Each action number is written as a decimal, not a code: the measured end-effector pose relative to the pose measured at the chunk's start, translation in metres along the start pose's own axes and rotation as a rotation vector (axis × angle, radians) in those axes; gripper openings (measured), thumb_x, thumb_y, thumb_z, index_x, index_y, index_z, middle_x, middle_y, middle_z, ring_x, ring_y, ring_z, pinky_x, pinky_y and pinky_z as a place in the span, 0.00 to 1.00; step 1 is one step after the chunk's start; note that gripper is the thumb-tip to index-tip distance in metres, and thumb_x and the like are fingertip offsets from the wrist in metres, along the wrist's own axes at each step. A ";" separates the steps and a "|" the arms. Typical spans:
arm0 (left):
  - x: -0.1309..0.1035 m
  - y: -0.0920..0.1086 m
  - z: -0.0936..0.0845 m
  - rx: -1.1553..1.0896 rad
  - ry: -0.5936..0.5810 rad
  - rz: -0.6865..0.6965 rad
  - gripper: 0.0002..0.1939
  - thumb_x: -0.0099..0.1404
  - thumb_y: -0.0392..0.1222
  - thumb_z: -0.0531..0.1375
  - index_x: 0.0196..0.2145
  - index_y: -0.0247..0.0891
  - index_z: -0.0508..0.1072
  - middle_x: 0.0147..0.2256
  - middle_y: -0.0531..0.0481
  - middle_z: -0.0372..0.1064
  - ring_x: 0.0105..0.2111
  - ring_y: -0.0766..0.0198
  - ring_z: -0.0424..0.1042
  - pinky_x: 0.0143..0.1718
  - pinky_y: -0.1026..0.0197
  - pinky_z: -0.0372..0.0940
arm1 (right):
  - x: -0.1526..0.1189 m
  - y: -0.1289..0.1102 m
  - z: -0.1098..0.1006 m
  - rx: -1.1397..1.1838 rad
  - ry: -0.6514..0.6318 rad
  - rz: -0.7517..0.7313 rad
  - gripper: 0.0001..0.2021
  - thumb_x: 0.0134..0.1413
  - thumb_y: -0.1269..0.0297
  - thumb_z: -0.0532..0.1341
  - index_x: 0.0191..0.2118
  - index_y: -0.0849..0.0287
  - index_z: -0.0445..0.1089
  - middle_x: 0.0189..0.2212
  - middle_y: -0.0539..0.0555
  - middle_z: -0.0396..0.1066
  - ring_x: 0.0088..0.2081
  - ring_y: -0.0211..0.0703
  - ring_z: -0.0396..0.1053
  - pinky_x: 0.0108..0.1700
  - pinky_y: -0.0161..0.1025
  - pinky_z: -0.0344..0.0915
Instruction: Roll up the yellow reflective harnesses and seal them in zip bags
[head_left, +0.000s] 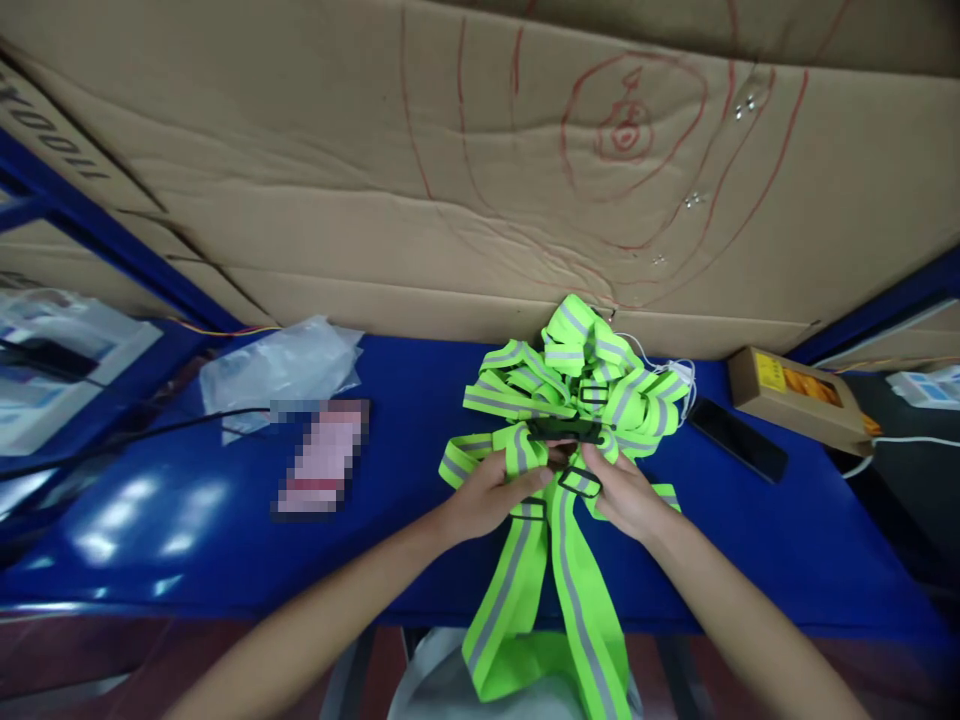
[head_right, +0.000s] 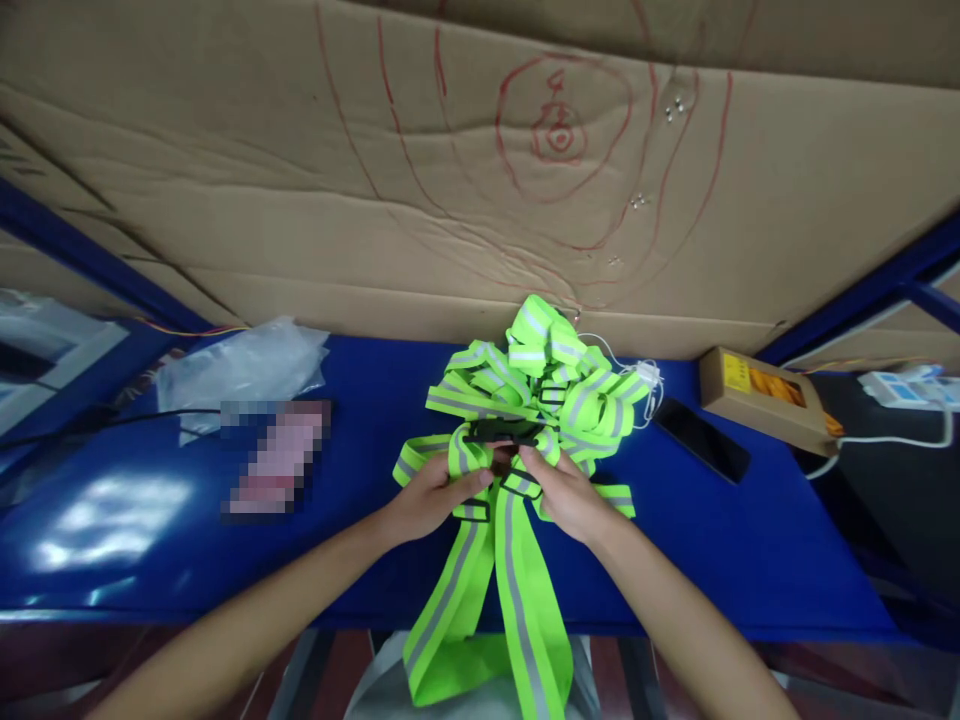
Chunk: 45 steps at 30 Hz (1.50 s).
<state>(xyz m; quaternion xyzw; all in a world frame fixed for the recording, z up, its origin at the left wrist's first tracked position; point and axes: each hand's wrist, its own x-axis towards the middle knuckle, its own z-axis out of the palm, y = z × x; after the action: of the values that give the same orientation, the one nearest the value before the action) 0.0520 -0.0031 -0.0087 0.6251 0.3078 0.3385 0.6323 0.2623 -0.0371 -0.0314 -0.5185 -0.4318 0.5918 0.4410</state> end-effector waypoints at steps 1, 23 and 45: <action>-0.002 0.000 0.001 0.003 0.001 -0.003 0.22 0.67 0.59 0.63 0.47 0.39 0.81 0.44 0.45 0.78 0.50 0.52 0.75 0.58 0.51 0.66 | -0.003 0.001 0.000 -0.022 0.015 0.024 0.25 0.58 0.36 0.63 0.47 0.51 0.77 0.48 0.57 0.80 0.51 0.52 0.78 0.41 0.40 0.76; 0.009 -0.004 0.005 -0.012 -0.208 -0.044 0.20 0.66 0.52 0.66 0.49 0.35 0.77 0.45 0.46 0.77 0.47 0.53 0.74 0.52 0.55 0.66 | 0.002 -0.071 -0.028 -0.485 -0.279 -0.251 0.28 0.64 0.42 0.61 0.63 0.50 0.69 0.63 0.58 0.68 0.64 0.57 0.65 0.67 0.54 0.60; -0.007 0.041 0.023 -0.871 -0.487 -0.375 0.24 0.63 0.49 0.69 0.54 0.36 0.77 0.44 0.40 0.79 0.42 0.54 0.80 0.48 0.52 0.72 | -0.035 -0.130 -0.011 -1.279 0.116 -1.146 0.19 0.64 0.74 0.64 0.58 0.56 0.72 0.43 0.57 0.76 0.43 0.48 0.72 0.45 0.44 0.69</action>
<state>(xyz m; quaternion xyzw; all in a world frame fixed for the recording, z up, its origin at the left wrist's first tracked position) 0.0650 -0.0223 0.0322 0.2995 0.0895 0.1610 0.9361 0.2856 -0.0391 0.1013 -0.3988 -0.8541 -0.1067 0.3163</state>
